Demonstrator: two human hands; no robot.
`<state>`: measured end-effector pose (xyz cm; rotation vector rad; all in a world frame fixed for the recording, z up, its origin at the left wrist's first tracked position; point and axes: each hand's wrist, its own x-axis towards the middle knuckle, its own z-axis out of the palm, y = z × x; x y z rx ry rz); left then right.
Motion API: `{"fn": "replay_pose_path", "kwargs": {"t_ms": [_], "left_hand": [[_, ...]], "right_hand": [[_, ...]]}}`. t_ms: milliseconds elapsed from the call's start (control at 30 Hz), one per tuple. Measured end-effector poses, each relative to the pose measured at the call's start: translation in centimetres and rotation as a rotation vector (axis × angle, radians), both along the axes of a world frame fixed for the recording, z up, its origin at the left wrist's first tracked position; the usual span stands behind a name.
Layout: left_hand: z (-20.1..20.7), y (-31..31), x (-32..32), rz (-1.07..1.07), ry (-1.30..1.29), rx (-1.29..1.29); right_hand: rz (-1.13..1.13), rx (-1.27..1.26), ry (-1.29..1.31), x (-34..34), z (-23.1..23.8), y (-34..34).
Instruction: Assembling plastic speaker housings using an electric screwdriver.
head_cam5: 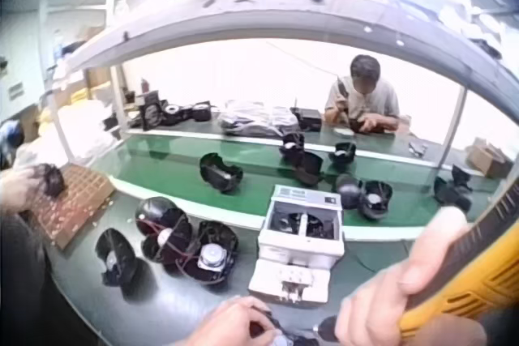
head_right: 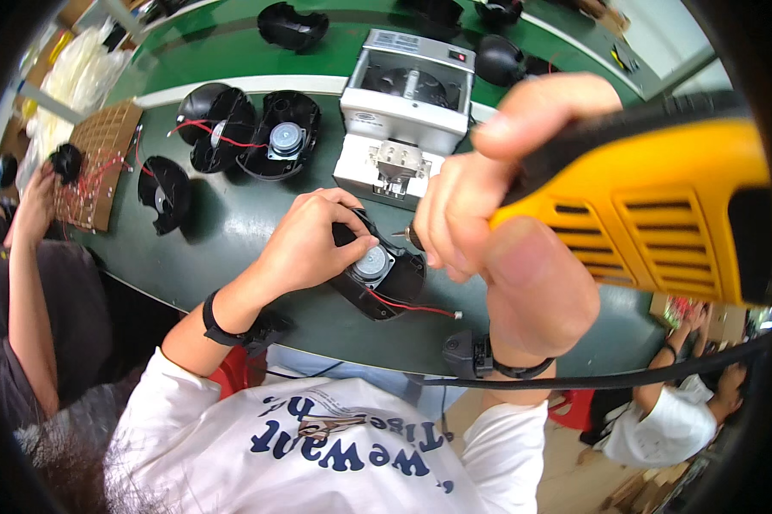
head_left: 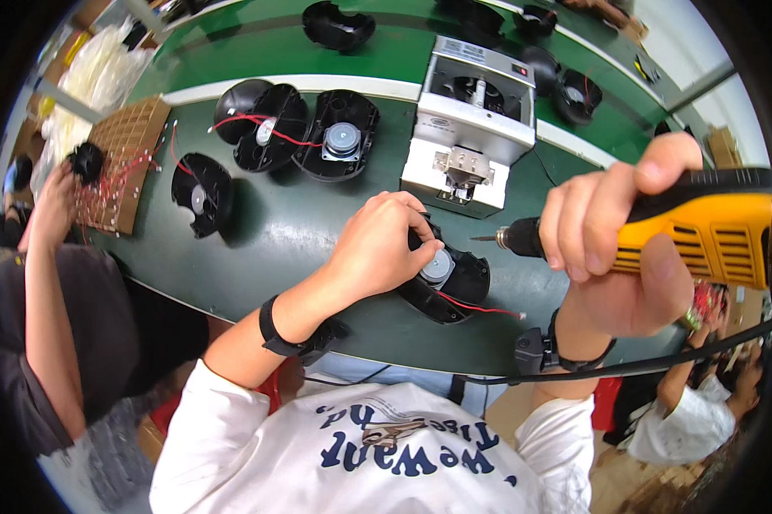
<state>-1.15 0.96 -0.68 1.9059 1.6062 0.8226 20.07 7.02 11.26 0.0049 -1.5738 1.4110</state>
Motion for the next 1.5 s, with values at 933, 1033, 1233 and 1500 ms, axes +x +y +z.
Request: {"fn": "replay_pose_path", "kwargs": {"t_ms": [933, 1033, 1233, 1500], "left_hand": [[0.2, 0.1, -1.2, -0.144, -0.607, 0.193], [-0.5, 0.7, -1.5, -0.220, -0.933, 0.030], [-1.1, 0.6, -2.5, -0.286, -1.107, -0.235], [-1.1, 0.6, -2.3, -0.328, -1.105, -0.216]], "right_hand": [[0.012, 0.096, 0.025, 0.2, 0.8, -0.6], [-0.052, 0.104, 0.165, -0.7, 0.6, -1.3], [-0.116, 0.134, 0.207, -1.6, 0.1, -1.6], [-0.121, 0.121, 0.172, -2.1, -0.4, -1.4]]}}
